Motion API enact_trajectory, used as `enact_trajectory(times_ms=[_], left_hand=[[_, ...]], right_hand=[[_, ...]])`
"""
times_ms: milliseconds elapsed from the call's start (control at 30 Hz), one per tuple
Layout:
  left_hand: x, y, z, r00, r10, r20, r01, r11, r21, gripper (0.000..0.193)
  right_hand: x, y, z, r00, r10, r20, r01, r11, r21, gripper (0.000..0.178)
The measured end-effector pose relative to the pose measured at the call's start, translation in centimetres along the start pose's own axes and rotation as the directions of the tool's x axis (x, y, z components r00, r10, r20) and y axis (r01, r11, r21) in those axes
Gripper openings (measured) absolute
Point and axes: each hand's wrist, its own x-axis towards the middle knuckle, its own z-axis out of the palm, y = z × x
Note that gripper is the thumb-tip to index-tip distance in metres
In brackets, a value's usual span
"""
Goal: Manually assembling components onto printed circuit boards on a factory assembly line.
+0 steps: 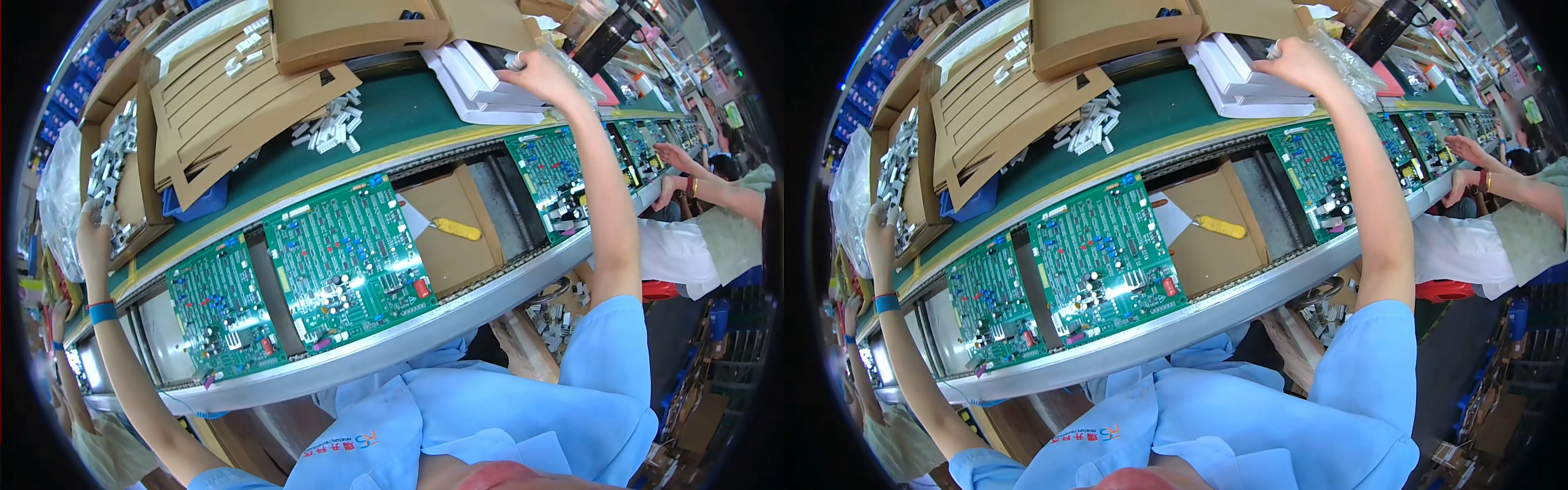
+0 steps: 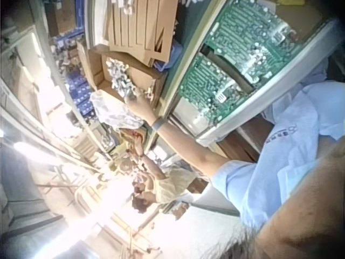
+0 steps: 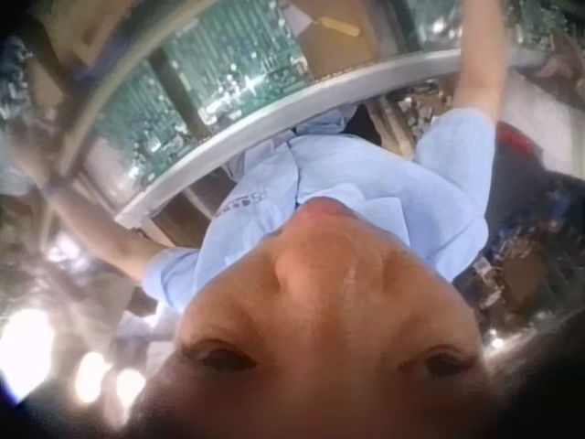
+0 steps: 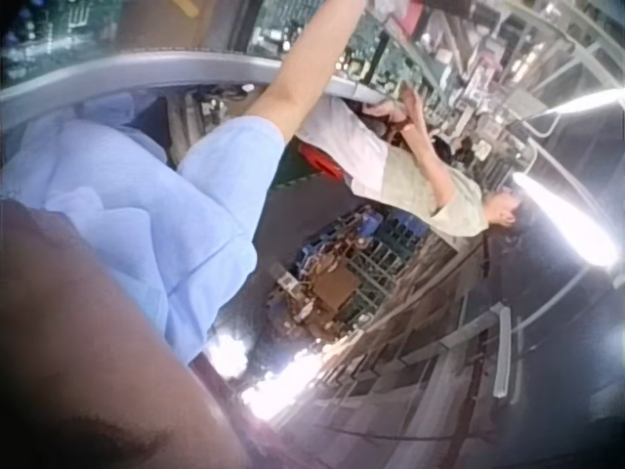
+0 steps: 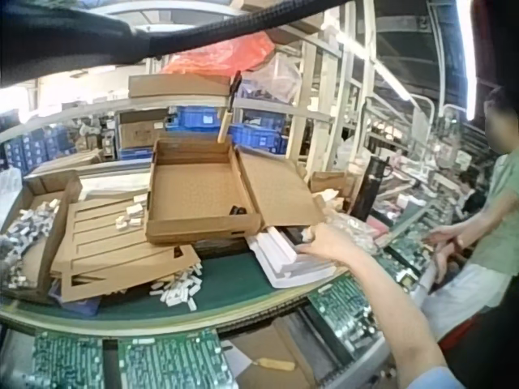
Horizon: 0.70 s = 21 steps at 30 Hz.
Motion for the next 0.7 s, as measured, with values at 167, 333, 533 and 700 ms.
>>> enact_trajectory(times_ms=[167, 333, 533, 700], left_hand=[[-2.5, 5.8, -2.2, 0.994, 0.05, 0.101, -0.028, 0.978, -0.206, 0.033], [-5.8, 10.7, -3.2, 0.989, 0.073, 0.126, -0.011, 0.9, -0.436, 0.031], [-9.1, 14.9, -3.7, 0.981, 0.022, 0.195, 0.076, 0.872, -0.484, 0.03], [-10.8, 18.2, -4.2, 0.959, 0.034, 0.282, 0.099, 0.891, -0.444, 0.029]], right_hand=[[1.0, -0.5, 0.1, 0.999, 0.043, 0.016, -0.041, 0.996, -0.079, 0.049], [0.4, 1.7, 2.0, 0.99, 0.007, -0.143, -0.003, 1.0, 0.026, 0.045], [-0.4, 2.7, 3.8, 0.967, 0.133, -0.216, 0.022, 0.805, 0.592, 0.034], [0.9, 6.8, 1.9, 0.989, 0.15, 0.006, 0.013, -0.121, 0.993, 0.027]])
